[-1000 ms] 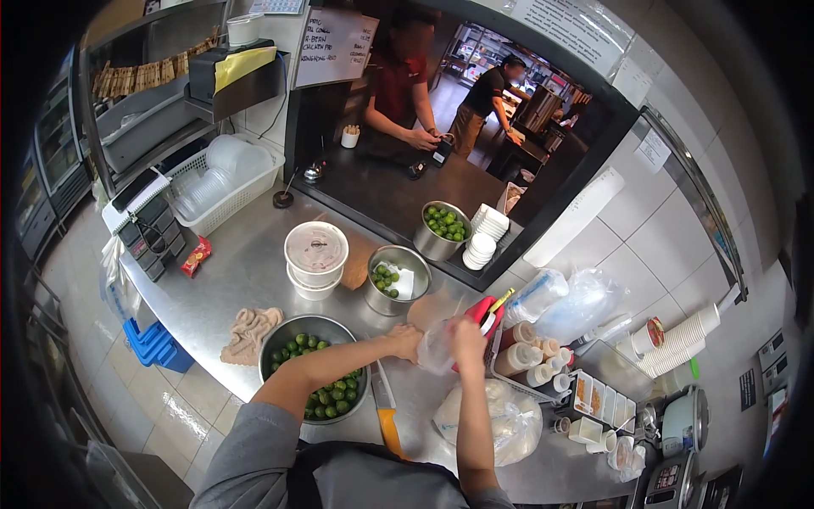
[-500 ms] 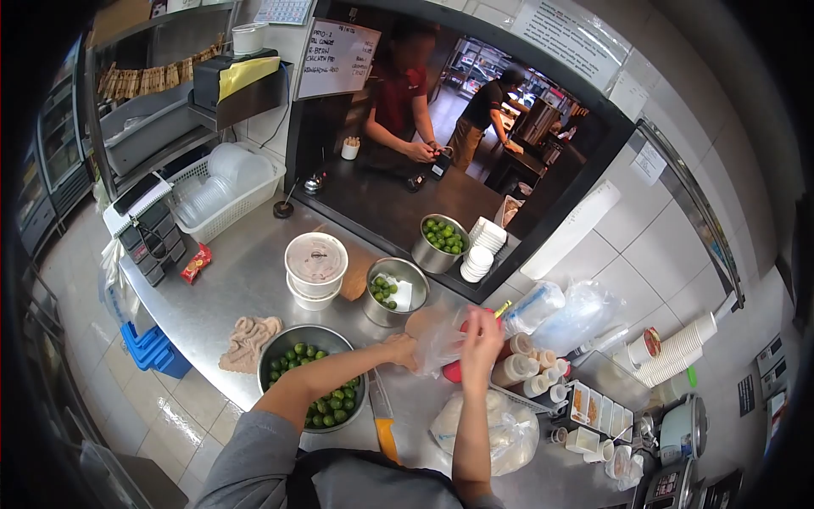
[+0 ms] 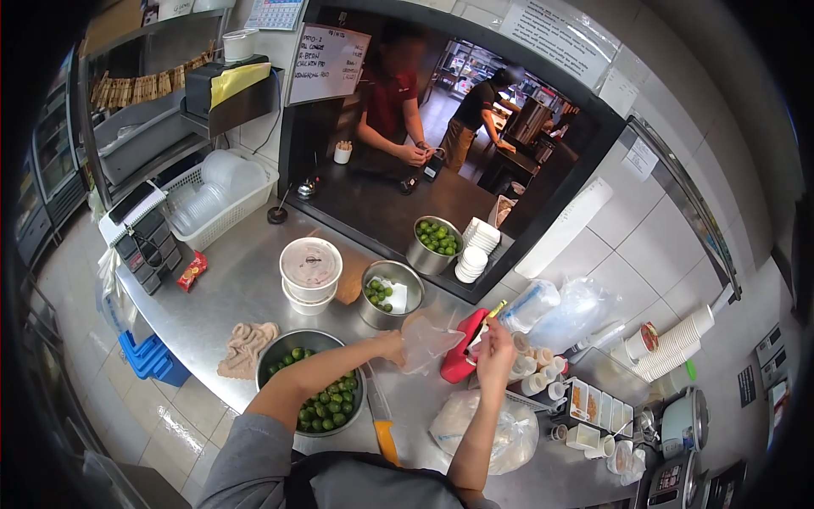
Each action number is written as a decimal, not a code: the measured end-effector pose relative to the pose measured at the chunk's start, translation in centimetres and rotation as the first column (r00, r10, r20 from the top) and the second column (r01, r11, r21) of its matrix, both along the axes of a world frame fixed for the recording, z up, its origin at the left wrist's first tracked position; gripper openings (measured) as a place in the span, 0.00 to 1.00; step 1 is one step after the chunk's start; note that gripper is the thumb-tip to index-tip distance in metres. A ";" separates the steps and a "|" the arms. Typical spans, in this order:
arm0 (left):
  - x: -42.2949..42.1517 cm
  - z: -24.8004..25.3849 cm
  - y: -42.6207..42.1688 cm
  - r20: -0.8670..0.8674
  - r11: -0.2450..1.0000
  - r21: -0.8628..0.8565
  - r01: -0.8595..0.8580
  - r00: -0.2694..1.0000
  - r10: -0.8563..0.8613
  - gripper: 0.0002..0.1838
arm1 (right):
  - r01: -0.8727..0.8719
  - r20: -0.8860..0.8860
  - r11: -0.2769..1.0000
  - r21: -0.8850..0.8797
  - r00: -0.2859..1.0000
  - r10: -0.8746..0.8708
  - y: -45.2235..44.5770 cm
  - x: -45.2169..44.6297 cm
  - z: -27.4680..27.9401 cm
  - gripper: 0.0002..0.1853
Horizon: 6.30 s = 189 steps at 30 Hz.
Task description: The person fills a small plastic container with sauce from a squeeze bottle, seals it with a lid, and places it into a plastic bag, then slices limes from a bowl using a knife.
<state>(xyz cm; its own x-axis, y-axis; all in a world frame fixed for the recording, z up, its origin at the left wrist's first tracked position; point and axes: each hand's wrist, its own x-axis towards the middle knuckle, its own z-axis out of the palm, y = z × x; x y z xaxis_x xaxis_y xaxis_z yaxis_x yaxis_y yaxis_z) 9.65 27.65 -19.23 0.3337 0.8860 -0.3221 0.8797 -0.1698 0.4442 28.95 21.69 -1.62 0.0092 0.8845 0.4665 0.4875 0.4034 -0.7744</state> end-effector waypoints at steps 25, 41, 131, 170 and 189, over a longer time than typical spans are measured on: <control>5.8 -4.1 0.2 0.629 0.930 0.360 -0.078 0.756 -0.180 0.41 | -0.296 -0.778 0.953 -0.068 0.613 0.135 6.1 -5.2 -17.3 0.14; 3.1 2.3 -6.3 0.903 0.997 -0.024 -0.069 0.426 0.051 0.40 | -0.375 -0.219 0.926 0.040 0.901 0.374 1.4 -5.0 -13.5 0.14; -4.5 17.8 -17.0 0.379 0.819 0.574 -0.009 0.889 -0.256 0.08 | -0.706 0.857 0.708 -0.023 0.351 0.378 -7.7 -0.7 3.2 0.09; 0.8 11.7 -20.1 0.991 0.761 0.077 -0.645 0.136 0.015 0.07 | -0.551 -0.527 0.827 -0.114 0.739 0.420 -14.0 -6.6 -1.6 0.12; 4.6 11.0 -22.0 0.988 0.797 -0.145 -0.586 -0.039 0.151 0.05 | -0.287 -0.461 0.958 0.022 0.847 0.264 -14.9 -5.7 -4.0 0.26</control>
